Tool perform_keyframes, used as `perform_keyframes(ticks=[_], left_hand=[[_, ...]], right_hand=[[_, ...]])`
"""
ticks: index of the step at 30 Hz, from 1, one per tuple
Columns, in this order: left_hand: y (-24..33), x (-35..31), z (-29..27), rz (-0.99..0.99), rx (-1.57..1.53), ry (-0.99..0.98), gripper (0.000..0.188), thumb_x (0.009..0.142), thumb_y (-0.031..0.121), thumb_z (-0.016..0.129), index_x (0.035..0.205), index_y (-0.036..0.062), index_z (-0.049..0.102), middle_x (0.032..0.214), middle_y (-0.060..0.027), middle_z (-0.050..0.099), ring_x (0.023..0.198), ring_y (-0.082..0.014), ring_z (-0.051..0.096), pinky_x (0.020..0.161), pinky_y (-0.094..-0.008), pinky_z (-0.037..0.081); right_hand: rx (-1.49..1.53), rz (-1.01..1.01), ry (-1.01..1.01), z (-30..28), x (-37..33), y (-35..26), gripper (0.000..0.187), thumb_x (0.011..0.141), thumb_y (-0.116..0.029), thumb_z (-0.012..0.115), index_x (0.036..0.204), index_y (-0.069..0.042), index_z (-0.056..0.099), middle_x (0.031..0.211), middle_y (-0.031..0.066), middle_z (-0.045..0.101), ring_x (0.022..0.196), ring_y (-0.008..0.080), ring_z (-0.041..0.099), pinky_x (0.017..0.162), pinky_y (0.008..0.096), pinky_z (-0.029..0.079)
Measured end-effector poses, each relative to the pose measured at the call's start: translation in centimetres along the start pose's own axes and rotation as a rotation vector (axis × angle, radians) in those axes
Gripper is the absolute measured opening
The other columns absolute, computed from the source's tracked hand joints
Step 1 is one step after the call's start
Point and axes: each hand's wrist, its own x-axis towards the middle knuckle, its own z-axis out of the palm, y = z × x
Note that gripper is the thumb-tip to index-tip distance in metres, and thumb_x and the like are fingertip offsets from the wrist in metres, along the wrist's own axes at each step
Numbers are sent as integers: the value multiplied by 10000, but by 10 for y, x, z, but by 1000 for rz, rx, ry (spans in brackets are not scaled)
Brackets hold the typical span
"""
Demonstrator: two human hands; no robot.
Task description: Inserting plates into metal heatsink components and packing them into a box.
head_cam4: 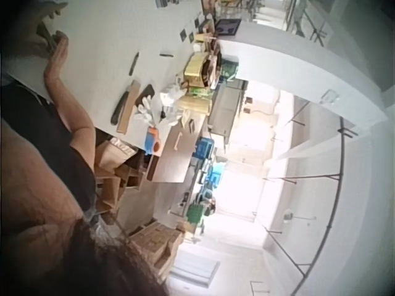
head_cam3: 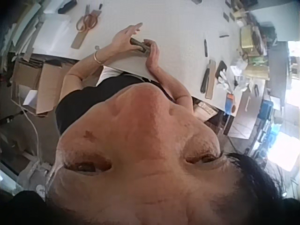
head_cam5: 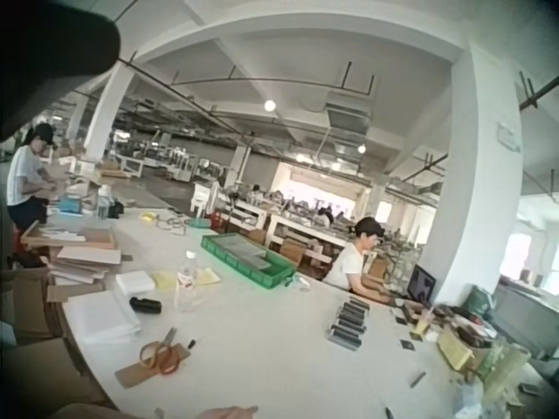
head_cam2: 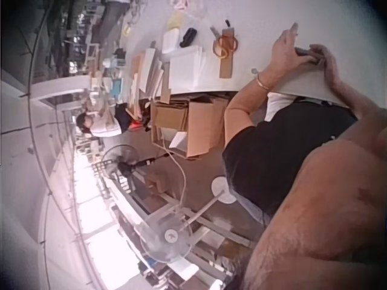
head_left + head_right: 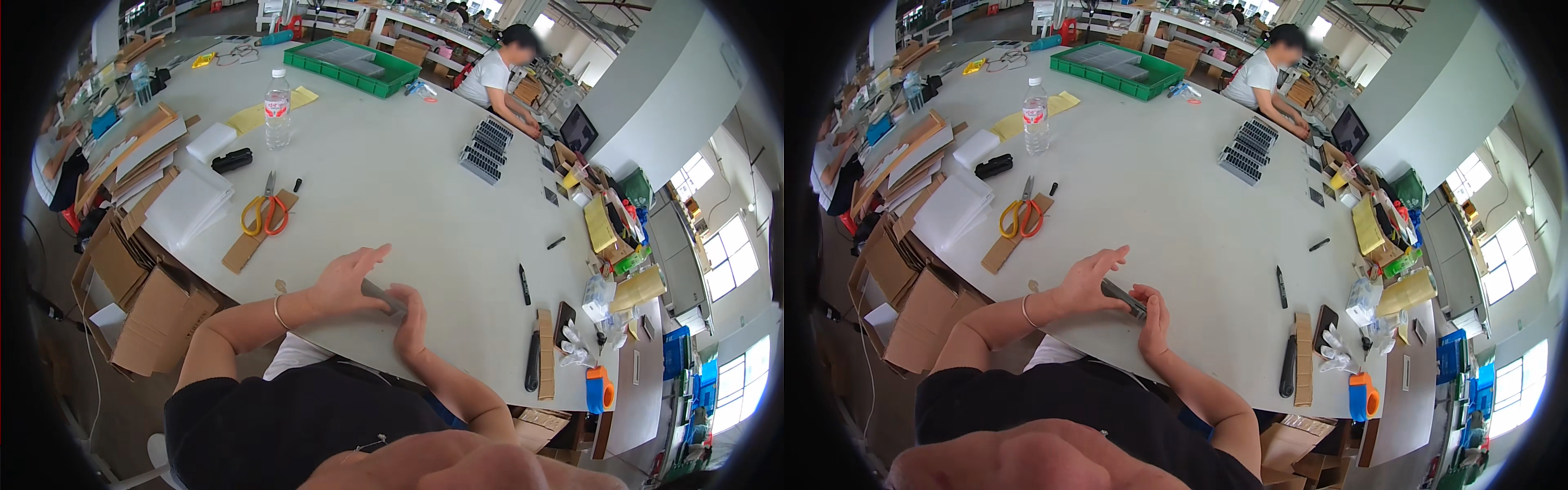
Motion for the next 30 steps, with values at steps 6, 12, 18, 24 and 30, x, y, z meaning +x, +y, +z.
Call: perform_keyframes(ticks=[6, 12, 18, 24, 30], left_hand=[[-11, -3, 3, -76, -72, 19, 968, 607, 300, 829, 1394, 98, 304, 1179, -103, 510, 913, -238, 585, 801, -354, 499], [-15, -3, 19, -68, -207, 86, 912, 637, 205, 823, 1372, 66, 302, 1313, -154, 374, 1058, -265, 525, 867, -365, 465], [-39, -20, 29, -145, -514, 123, 1054, 665, 124, 788, 1442, 50, 80, 1315, -155, 367, 1148, -255, 464, 960, -377, 393], [-49, -32, 41, -283, -662, -108, 996, 711, 72, 732, 1444, 47, 59, 1163, -122, 465, 1120, -241, 473, 978, -373, 372], [-47, -26, 32, -286, -518, -134, 833, 763, 45, 679, 1419, 63, 166, 1021, -73, 480, 962, -185, 517, 894, -312, 413]], right_hand=[[47, 18, 61, 9, 8, 0, 361, 982, -293, 368, 1102, -7, 552, 974, 78, 583, 907, 144, 526, 865, 289, 405], [169, 108, 68, 21, 10, -7, 231, 918, -146, 520, 1106, -12, 540, 994, 61, 562, 926, 127, 515, 867, 277, 414], [91, -4, 60, 14, 9, 9, 255, 894, -110, 543, 1128, -13, 525, 1020, 66, 550, 940, 141, 514, 866, 290, 426], [106, -43, -84, 22, 7, 2, 471, 853, -136, 596, 1266, -28, 398, 1090, 87, 518, 993, 159, 495, 896, 302, 409], [-118, -121, -41, 6, 13, 17, 562, 778, -118, 667, 1269, -37, 406, 1084, 111, 544, 965, 186, 530, 848, 326, 448]])
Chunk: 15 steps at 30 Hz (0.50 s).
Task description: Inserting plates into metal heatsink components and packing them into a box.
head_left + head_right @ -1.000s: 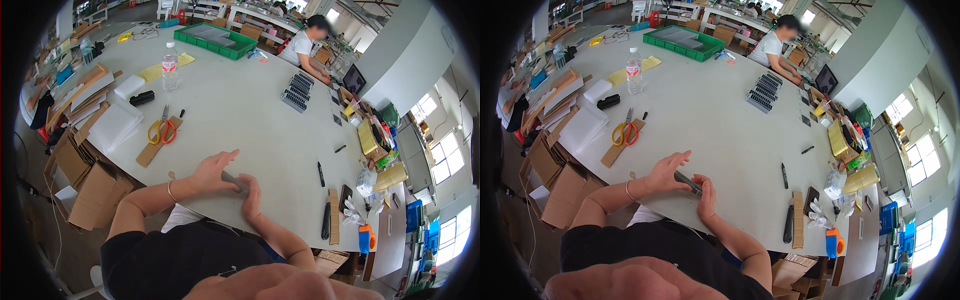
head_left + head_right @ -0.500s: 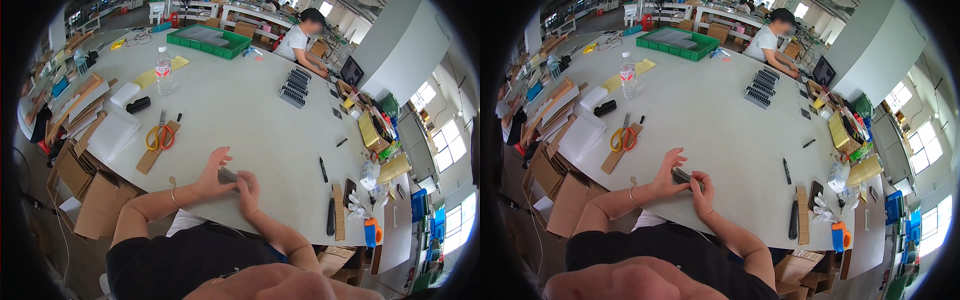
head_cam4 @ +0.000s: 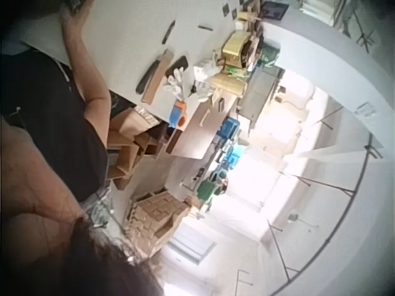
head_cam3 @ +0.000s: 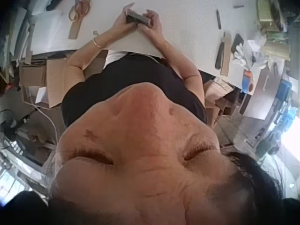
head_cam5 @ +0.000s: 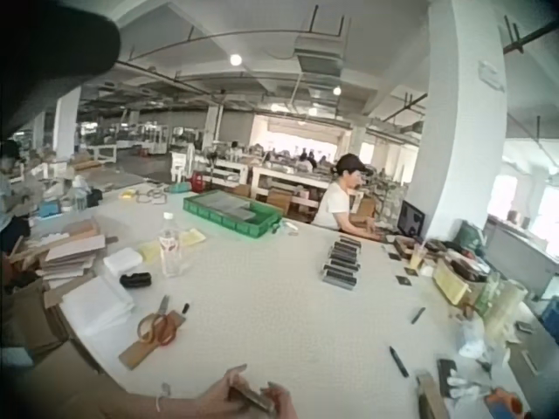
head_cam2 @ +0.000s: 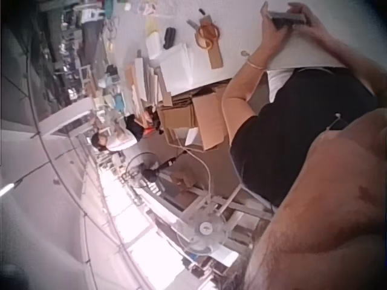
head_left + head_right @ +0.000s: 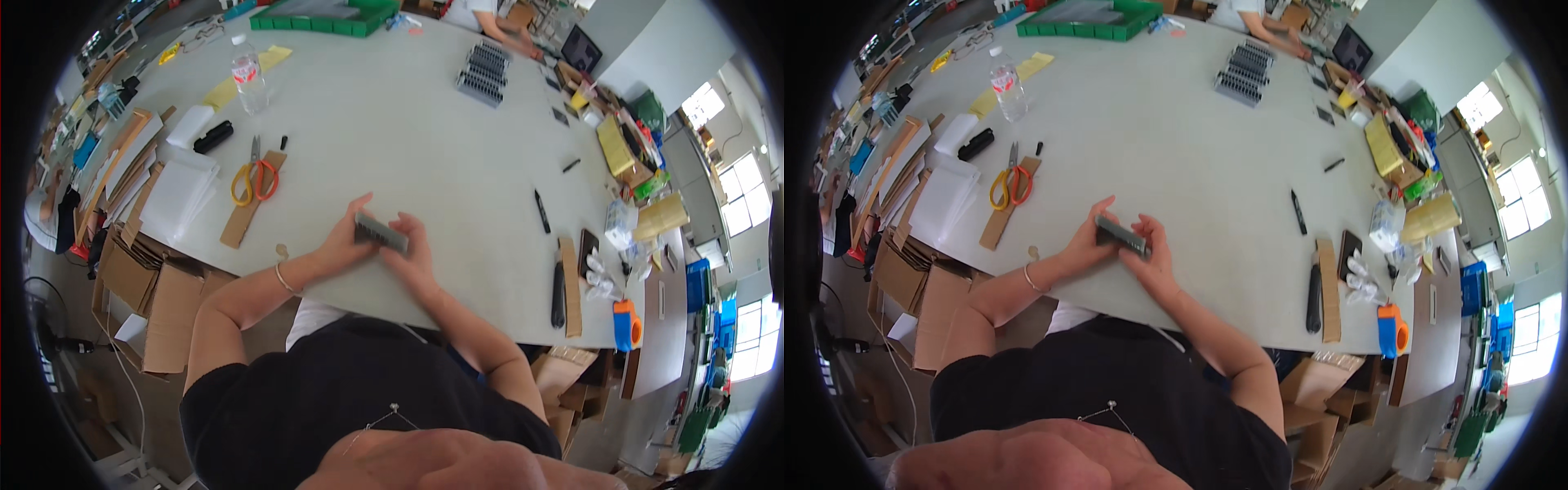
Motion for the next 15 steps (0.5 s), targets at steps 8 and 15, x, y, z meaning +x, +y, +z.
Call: perform_keyframes(ticks=[8, 15], left_hand=[[-7, 9, 9, 1, 93, 27, 808, 708, 73, 730, 1384, 31, 289, 1265, -128, 429, 1143, -220, 459, 993, -342, 371], [-56, -11, -27, 116, 175, -43, 599, 830, 140, 640, 1348, 23, 363, 1323, -142, 411, 1228, -243, 414, 1060, -378, 301]], right_hand=[[-433, 225, 16, -31, -3, -18, 255, 772, -106, 695, 996, -15, 613, 810, 64, 640, 761, 156, 604, 668, 314, 486], [337, 333, 371, -134, -138, -52, 230, 818, -52, 673, 1031, 13, 615, 945, 30, 651, 869, 112, 591, 801, 278, 496]])
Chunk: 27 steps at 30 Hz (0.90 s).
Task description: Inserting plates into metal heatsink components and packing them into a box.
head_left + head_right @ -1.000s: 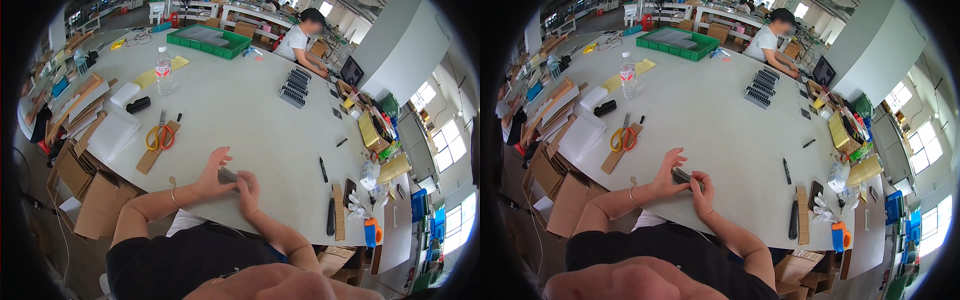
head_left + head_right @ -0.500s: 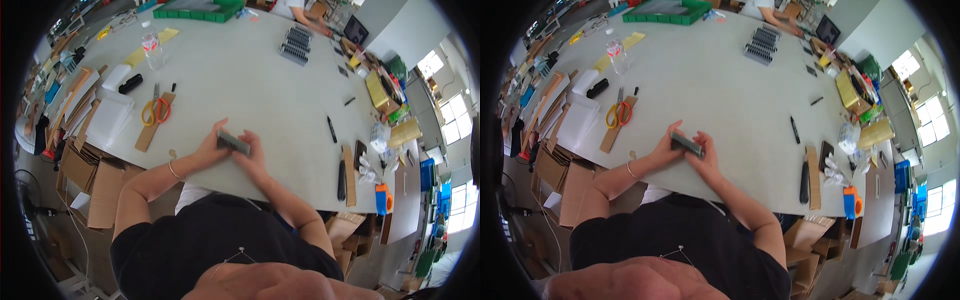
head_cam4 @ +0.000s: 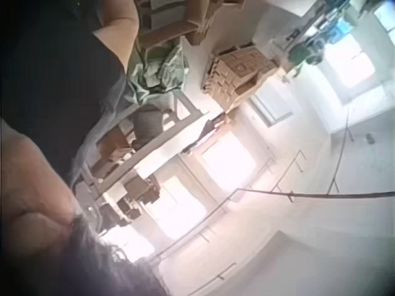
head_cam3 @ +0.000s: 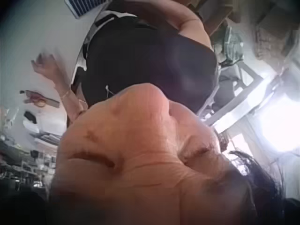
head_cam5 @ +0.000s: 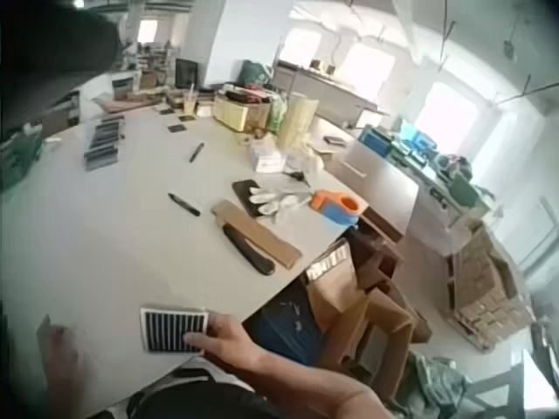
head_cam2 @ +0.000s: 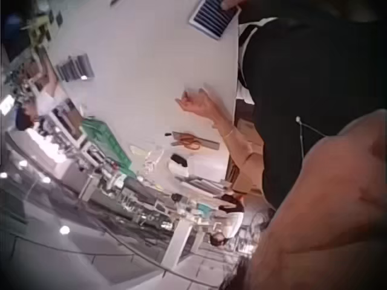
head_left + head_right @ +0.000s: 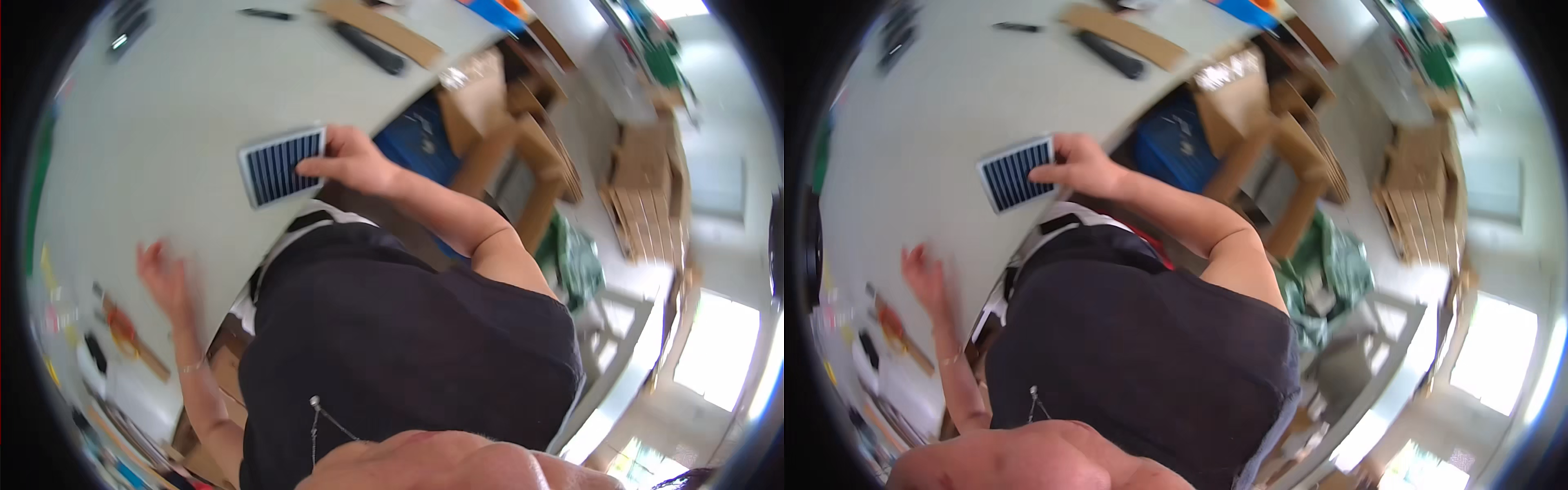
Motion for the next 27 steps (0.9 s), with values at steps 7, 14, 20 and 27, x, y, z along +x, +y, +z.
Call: perform_keyframes(ticks=[7, 14, 20, 27], left_hand=[[41, 27, 31, 11, 130, -206, 537, 874, 36, 562, 1368, 23, 349, 1302, -139, 462, 1198, -226, 448, 1046, -368, 315], [68, 78, 77, 205, 141, -405, 474, 890, 20, 536, 1340, 13, 385, 1309, -130, 459, 1205, -220, 445, 1048, -369, 324], [81, 101, 103, 220, 157, -452, 440, 904, 24, 524, 1328, 16, 407, 1303, -124, 468, 1208, -214, 445, 1035, -358, 331], [80, 112, 93, 141, 211, -393, 427, 909, 33, 527, 1322, 23, 424, 1311, -121, 468, 1203, -200, 450, 1021, -348, 340]], right_hand=[[-342, -60, 1066, -195, -227, -20, 230, 796, -47, 679, 1013, 5, 625, 921, 43, 662, 817, 118, 604, 754, 285, 494], [-213, 576, 1220, -282, -358, 77, 203, 770, -119, 704, 949, -36, 653, 802, 42, 662, 684, 122, 628, 571, 262, 492], [125, 923, 1094, -307, -351, 122, 189, 812, -98, 670, 983, -29, 630, 897, 78, 682, 773, 198, 677, 654, 343, 558], [303, 1037, 1046, -332, -347, 160, 148, 831, -89, 645, 976, -66, 626, 892, 54, 687, 807, 167, 673, 711, 342, 555]])
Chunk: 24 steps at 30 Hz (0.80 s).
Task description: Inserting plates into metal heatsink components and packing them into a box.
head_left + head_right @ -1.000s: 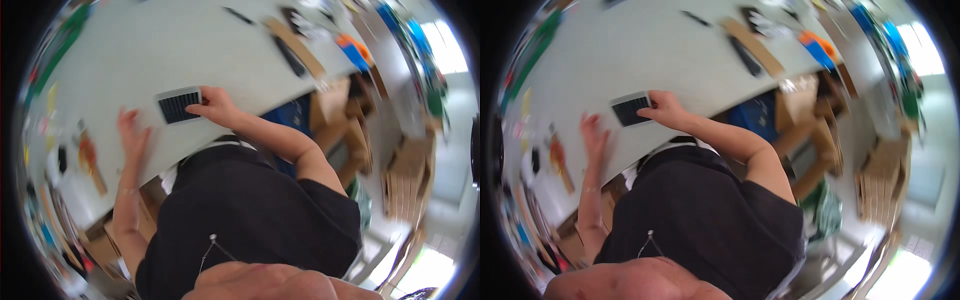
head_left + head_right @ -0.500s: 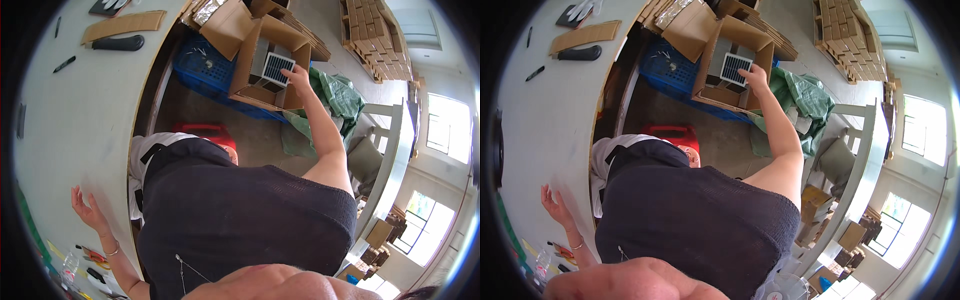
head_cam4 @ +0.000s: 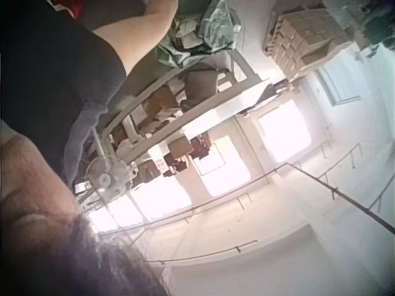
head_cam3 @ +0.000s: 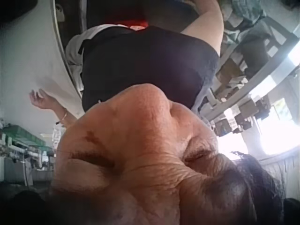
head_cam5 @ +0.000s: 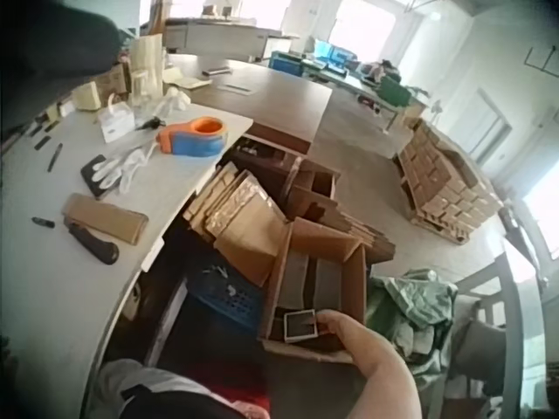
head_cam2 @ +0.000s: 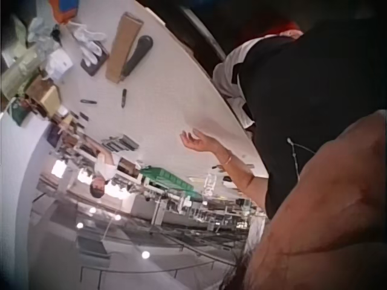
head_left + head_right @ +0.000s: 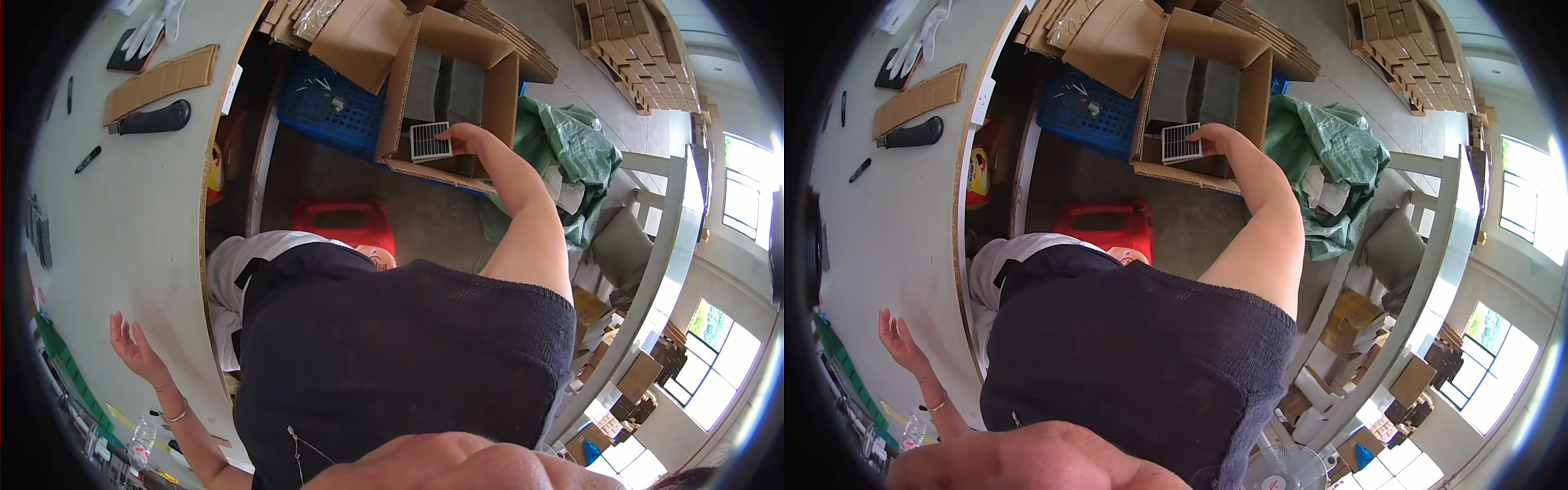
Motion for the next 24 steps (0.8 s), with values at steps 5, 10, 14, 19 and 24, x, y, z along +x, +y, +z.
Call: perform_keyframes(ticks=[5, 10, 14, 19, 24], left_hand=[[4, 2, 0, -129, -57, 96, 397, 926, 57, 512, 1314, 25, 435, 1305, -116, 477, 1179, -182, 463, 996, -312, 358], [1, 4, 0, -140, -49, 100, 388, 931, 67, 506, 1311, 25, 438, 1300, -114, 482, 1176, -174, 459, 985, -298, 363], [0, 7, 4, -157, -54, 96, 382, 934, 71, 502, 1307, 20, 439, 1292, -112, 486, 1177, -174, 459, 990, -300, 360], [2, 9, 3, -174, -36, 101, 369, 935, 72, 501, 1295, 11, 447, 1268, -109, 502, 1177, -171, 463, 1003, -305, 353], [-1, 11, 6, -194, -50, 99, 356, 934, 77, 502, 1281, 8, 460, 1246, -105, 519, 1170, -173, 470, 1007, -308, 352]], right_hand=[[68, 64, -166, -9, 25, 0, 154, 840, -101, 640, 989, -71, 618, 937, 51, 684, 862, 164, 664, 783, 346, 535], [215, 85, -214, 3, 34, 12, 175, 861, -97, 615, 1024, -37, 594, 991, 82, 667, 933, 200, 645, 864, 345, 516], [293, 16, -224, 12, 48, 33, 211, 862, -65, 591, 1066, -16, 572, 1032, 95, 646, 962, 218, 632, 895, 361, 503], [305, -19, -207, 22, 49, 39, 240, 873, -55, 568, 1108, -7, 554, 1051, 107, 632, 1005, 236, 611, 924, 404, 479], [376, -3, -206, 17, 73, 55, 250, 873, -66, 559, 1117, -14, 545, 1053, 117, 629, 996, 245, 607, 916, 399, 474]])
